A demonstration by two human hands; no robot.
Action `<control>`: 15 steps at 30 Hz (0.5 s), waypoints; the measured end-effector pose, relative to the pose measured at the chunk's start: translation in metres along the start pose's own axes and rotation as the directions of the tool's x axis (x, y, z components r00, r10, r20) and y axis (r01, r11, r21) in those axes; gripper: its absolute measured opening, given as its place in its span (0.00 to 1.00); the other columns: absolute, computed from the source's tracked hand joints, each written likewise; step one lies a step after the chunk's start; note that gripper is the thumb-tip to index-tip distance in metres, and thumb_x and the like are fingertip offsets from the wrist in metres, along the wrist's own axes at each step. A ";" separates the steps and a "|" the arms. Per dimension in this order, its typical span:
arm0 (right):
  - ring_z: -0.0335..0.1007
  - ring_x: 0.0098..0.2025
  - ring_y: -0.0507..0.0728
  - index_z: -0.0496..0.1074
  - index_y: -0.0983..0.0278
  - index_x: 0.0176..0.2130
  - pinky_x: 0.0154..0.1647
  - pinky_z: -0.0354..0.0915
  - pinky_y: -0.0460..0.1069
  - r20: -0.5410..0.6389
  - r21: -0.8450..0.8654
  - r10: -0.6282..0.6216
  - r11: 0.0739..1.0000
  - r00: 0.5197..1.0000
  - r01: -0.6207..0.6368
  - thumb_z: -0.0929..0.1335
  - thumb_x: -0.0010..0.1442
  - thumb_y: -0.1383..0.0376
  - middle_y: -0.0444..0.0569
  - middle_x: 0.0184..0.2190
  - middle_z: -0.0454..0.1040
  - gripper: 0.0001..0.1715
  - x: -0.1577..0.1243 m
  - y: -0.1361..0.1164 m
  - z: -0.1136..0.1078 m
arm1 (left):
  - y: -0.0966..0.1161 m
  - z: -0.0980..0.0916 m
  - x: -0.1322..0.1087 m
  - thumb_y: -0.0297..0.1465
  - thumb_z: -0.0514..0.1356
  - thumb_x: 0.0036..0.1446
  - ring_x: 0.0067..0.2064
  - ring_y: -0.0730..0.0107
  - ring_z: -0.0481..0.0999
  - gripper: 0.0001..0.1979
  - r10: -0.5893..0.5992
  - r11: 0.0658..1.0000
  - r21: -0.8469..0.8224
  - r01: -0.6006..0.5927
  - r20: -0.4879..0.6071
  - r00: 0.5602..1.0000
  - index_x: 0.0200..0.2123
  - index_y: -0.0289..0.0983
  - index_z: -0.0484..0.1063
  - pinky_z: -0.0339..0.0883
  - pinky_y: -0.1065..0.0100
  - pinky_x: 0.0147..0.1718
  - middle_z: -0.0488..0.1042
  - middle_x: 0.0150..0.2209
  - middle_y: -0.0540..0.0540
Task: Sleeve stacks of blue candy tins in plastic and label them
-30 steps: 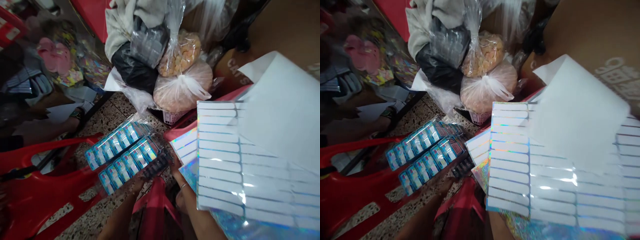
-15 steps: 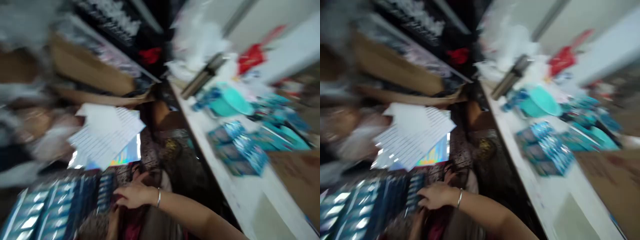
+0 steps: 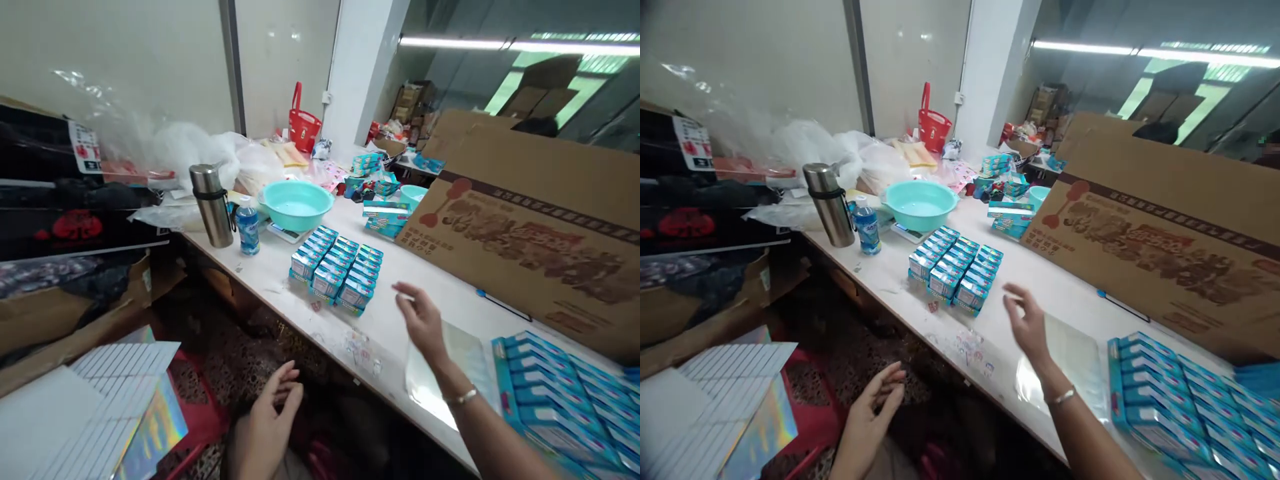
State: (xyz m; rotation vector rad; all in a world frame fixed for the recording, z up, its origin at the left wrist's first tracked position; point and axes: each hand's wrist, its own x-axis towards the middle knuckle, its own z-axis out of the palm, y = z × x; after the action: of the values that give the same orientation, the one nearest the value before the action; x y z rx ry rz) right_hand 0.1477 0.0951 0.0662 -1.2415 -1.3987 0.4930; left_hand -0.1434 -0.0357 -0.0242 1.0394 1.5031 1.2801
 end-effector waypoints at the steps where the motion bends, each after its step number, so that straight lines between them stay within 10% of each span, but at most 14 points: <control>1: 0.70 0.55 0.62 0.69 0.62 0.54 0.57 0.64 0.59 -0.071 0.068 0.087 0.994 0.994 -0.082 0.69 0.59 0.49 0.58 0.53 0.75 0.29 0.034 0.013 0.001 | 0.009 0.018 0.009 0.53 0.64 0.48 0.47 0.52 0.79 0.33 0.013 1.000 -0.001 -0.013 0.045 0.999 0.52 0.38 0.75 0.75 0.57 0.47 0.78 0.49 0.36; 7: 0.68 0.55 0.63 0.71 0.66 0.51 0.56 0.63 0.60 0.090 0.215 0.429 0.873 0.899 -0.438 0.62 0.61 0.44 0.61 0.55 0.73 0.32 0.166 0.087 0.040 | 0.029 0.116 0.069 0.47 0.61 0.56 0.66 0.46 0.62 0.39 0.122 0.976 0.158 -0.148 0.162 0.979 0.66 0.36 0.59 0.60 0.50 0.63 0.59 0.67 0.32; 15: 0.72 0.43 0.58 0.75 0.65 0.35 0.49 0.68 0.52 0.217 0.186 0.369 0.893 0.904 -0.409 0.60 0.59 0.37 0.51 0.39 0.80 0.36 0.133 0.103 0.054 | 0.022 0.134 0.093 0.46 0.65 0.50 0.69 0.37 0.52 0.49 0.213 0.853 0.470 -0.226 0.081 0.974 0.67 0.31 0.48 0.53 0.43 0.65 0.52 0.66 0.25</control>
State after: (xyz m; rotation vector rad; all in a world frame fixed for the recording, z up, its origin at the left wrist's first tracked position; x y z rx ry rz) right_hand 0.1660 0.2658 0.0249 -1.3168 -1.1931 1.0374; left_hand -0.0379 0.0902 -0.0223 1.5806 1.7679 1.0566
